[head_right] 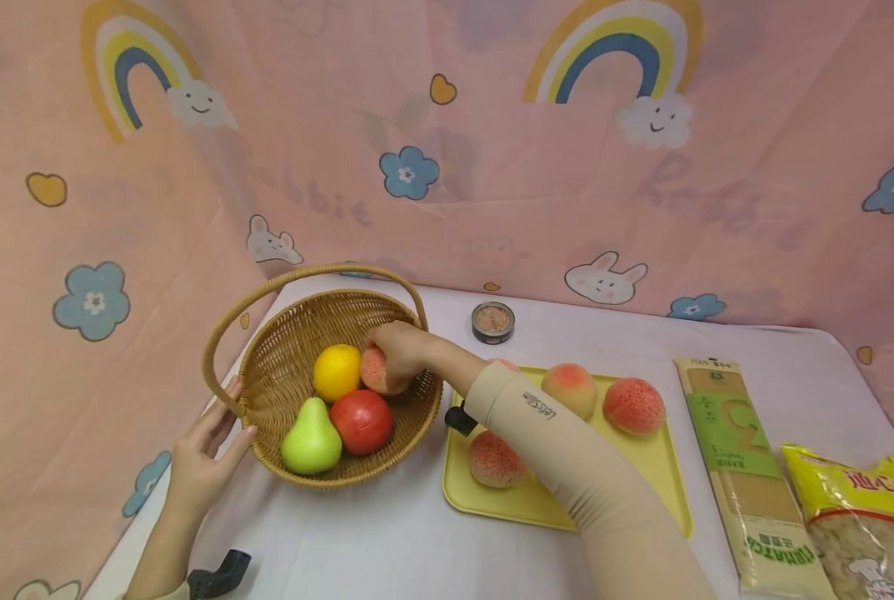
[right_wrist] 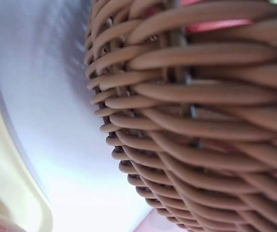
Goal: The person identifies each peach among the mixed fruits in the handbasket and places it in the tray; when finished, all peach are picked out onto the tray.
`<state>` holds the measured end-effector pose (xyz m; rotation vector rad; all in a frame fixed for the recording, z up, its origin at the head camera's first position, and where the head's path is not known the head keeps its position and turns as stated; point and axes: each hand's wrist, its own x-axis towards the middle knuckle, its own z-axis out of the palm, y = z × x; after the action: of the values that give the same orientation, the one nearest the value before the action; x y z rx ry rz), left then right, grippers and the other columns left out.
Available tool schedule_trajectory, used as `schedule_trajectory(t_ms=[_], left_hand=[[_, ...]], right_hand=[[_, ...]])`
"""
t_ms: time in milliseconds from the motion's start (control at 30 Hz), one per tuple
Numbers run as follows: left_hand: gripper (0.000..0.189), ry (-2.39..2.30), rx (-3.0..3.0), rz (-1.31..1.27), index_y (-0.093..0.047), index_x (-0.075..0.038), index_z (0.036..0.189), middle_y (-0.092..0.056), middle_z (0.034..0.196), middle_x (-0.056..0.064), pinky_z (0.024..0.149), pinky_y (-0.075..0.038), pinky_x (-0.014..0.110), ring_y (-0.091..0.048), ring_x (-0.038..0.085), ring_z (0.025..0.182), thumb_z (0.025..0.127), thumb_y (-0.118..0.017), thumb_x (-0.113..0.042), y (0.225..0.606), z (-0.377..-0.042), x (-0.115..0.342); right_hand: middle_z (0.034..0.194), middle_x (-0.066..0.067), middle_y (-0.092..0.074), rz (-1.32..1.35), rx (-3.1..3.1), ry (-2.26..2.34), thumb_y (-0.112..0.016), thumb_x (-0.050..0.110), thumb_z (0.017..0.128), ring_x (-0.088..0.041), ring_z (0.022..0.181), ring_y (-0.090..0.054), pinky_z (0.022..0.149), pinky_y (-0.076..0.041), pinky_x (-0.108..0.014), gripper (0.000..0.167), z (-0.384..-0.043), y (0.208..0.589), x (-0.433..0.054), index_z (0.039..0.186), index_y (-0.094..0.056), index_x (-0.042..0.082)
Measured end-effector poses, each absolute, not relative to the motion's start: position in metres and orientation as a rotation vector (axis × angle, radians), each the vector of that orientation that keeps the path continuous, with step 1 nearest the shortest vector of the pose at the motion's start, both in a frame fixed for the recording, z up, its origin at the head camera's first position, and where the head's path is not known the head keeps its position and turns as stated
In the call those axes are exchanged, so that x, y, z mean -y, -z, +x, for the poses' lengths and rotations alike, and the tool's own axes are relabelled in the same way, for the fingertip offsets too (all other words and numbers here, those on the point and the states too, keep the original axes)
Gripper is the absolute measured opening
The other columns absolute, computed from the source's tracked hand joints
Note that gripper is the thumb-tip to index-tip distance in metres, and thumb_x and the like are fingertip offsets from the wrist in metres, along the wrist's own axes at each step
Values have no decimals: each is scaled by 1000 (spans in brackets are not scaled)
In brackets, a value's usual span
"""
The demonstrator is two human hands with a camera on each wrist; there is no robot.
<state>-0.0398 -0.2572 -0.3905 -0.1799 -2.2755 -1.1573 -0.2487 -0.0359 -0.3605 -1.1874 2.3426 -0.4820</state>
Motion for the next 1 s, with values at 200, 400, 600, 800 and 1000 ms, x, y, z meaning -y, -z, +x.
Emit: schedule_trajectory(t_ms=[200,400,600,800,1000], left_hand=[[60,1151,2286,-193,-46,17,130,-44,134,36,101,-40,10,-42,0,129,74,-65,19,391,-40,259],[63,1162,2299,-178,-44,12,134,-42,137,35,102,-39,10,-45,7,130,75,-65,19,393,-39,261],[60,1176,2285,-206,-44,19,129,-41,135,38,101,-39,10,-40,-3,130,73,-64,21,394,-40,262],[60,1179,2285,-209,-44,19,129,-42,134,39,100,-40,9,-41,-5,129,73,-64,21,393,-40,262],[59,1154,2293,-201,-45,18,129,-43,133,38,100,-40,9,-41,-5,128,73,-65,20,392,-39,261]], right_hand=[[124,-9,-56,-1217,-2332,630,-79,19,73,-22,110,-52,94,-50,-34,59,-248,356,30,125,-53,8],[134,-9,-48,-1211,-2252,822,-79,17,72,-22,114,-50,97,-49,-35,68,-245,349,23,132,-49,9],[141,-9,-40,-1253,-2211,936,-79,19,73,-22,117,-49,97,-50,-37,74,-238,341,13,138,-46,11],[140,-3,-45,-1277,-2180,1032,-80,19,72,-18,115,-51,97,-50,-35,76,-229,333,-6,139,-45,15],[134,1,-52,-1217,-2140,1160,-82,17,71,-18,119,-52,105,-46,-40,76,-215,325,-43,138,-45,18]])
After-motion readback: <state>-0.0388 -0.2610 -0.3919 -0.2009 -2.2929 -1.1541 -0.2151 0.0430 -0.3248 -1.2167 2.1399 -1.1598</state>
